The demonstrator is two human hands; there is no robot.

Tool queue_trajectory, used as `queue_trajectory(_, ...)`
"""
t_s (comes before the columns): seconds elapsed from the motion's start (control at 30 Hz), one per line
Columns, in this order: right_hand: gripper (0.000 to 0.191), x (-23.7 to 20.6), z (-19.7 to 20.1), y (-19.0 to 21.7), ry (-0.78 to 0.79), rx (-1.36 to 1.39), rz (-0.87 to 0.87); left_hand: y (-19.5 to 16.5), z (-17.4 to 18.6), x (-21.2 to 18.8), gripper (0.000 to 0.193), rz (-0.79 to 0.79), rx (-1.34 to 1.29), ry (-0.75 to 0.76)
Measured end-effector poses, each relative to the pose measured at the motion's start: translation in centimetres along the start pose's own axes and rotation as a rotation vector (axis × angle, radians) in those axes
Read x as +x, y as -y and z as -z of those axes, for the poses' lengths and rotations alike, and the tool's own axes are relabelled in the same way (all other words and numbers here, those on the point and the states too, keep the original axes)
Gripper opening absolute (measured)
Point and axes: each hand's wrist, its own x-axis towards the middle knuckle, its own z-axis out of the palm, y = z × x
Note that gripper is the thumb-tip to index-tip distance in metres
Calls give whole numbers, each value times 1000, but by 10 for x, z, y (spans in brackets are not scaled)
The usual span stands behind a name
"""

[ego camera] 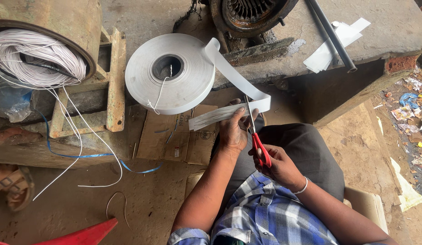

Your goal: The person sits at a workbench and cuts lengths of white plastic strapping from a large roll using red-handled scissors. They fold and stack the cut pieces on their lap and on the bench, repeating the cutting and stacking cycle.

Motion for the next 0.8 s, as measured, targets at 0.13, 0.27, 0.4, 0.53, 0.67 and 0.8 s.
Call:
queue_trajectory(0.13, 41, 0, -1, 0, 4, 9, 0, 4, 4, 2, 37, -20, -7, 11)
queue_trajectory(0.27, 41, -1, 0, 1, -5, 1, -3, 7, 8, 3, 38, -18, -6, 4)
queue_trajectory(0.4, 41, 0, 3, -3, -19, -88, 1, 6, 11, 4, 38, -24, 17, 10)
queue_trajectory(0.53, 34, -4, 16, 1, 0, -157, 62, -1, 4, 3, 38, -16, -11, -15)
queue_trajectory(0.67, 38, -12, 96, 50, -316, -390, 309, -6, -4, 0, 41, -61, 59, 21)
queue_trajectory(0.8, 26, 7, 251, 140, -485, -824, 520, 12, 6, 6, 42, -16, 167, -62)
